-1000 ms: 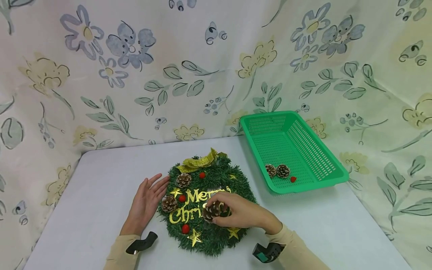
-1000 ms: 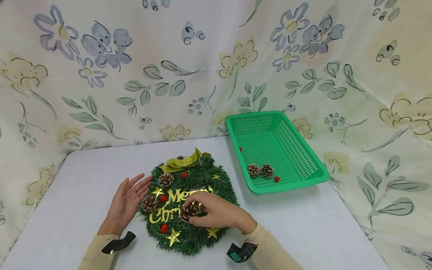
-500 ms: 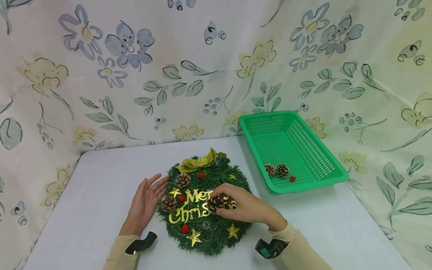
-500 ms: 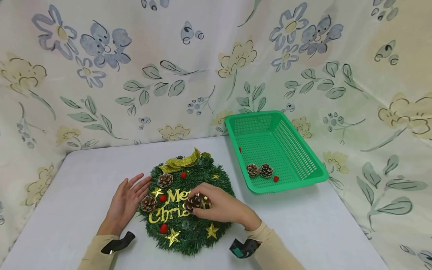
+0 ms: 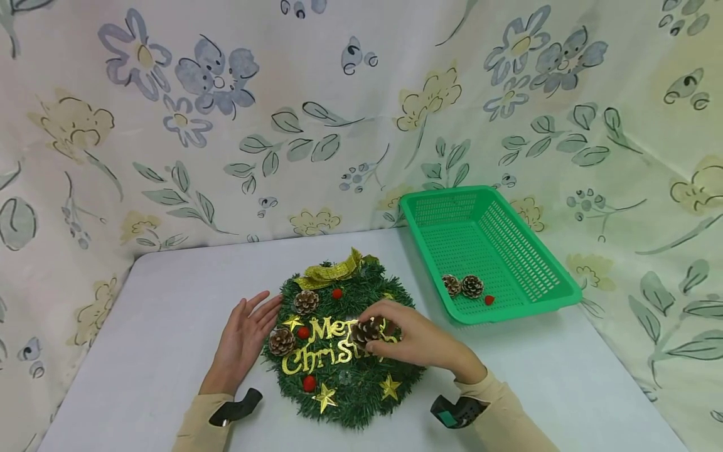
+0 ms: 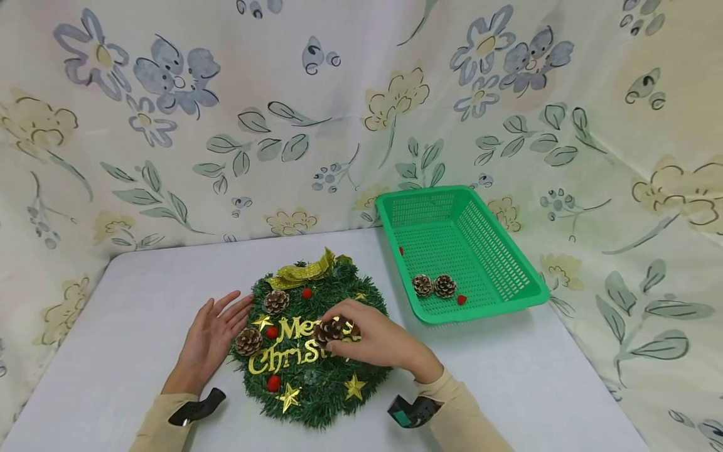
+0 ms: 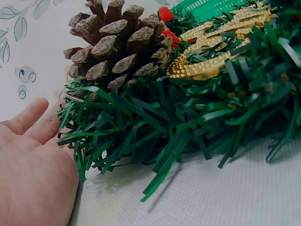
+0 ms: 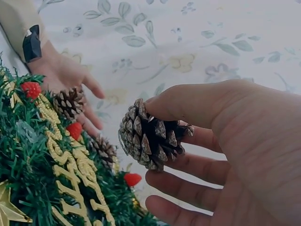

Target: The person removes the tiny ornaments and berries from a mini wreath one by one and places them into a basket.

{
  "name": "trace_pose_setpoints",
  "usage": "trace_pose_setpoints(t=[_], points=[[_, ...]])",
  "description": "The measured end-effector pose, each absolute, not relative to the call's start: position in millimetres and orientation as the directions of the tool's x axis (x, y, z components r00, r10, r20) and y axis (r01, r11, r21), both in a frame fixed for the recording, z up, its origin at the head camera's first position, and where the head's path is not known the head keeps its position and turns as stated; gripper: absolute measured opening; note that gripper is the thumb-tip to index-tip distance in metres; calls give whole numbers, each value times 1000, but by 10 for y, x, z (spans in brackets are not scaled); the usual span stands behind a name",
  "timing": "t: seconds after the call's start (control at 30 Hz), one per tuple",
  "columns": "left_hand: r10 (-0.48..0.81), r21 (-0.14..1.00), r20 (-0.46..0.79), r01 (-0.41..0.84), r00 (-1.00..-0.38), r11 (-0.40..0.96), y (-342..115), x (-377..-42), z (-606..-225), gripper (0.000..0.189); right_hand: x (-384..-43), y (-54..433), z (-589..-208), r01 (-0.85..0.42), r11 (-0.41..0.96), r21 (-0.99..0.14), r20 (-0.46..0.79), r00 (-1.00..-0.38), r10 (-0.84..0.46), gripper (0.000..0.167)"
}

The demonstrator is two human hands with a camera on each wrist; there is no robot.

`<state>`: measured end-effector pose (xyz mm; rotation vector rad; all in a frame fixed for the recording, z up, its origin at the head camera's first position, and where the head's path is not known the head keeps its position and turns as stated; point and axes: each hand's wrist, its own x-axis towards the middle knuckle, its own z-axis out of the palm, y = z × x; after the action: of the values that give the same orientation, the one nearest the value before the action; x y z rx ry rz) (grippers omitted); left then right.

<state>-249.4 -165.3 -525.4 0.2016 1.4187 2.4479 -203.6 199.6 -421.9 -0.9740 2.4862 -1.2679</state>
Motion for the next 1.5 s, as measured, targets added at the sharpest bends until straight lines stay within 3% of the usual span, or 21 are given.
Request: trace_pose_setpoints(t=[0.63, 1.5], points=[[339, 866, -33, -196, -940, -461, -1661, -2496, -5265, 73, -2068, 2125, -4153, -448, 402, -799, 161, -803, -574, 38], [336, 868, -43, -202, -941, -454, -1666, -2499, -5266, 74, -2121, 2277, -4067, -516, 404, -755, 301, -821, -485, 38]])
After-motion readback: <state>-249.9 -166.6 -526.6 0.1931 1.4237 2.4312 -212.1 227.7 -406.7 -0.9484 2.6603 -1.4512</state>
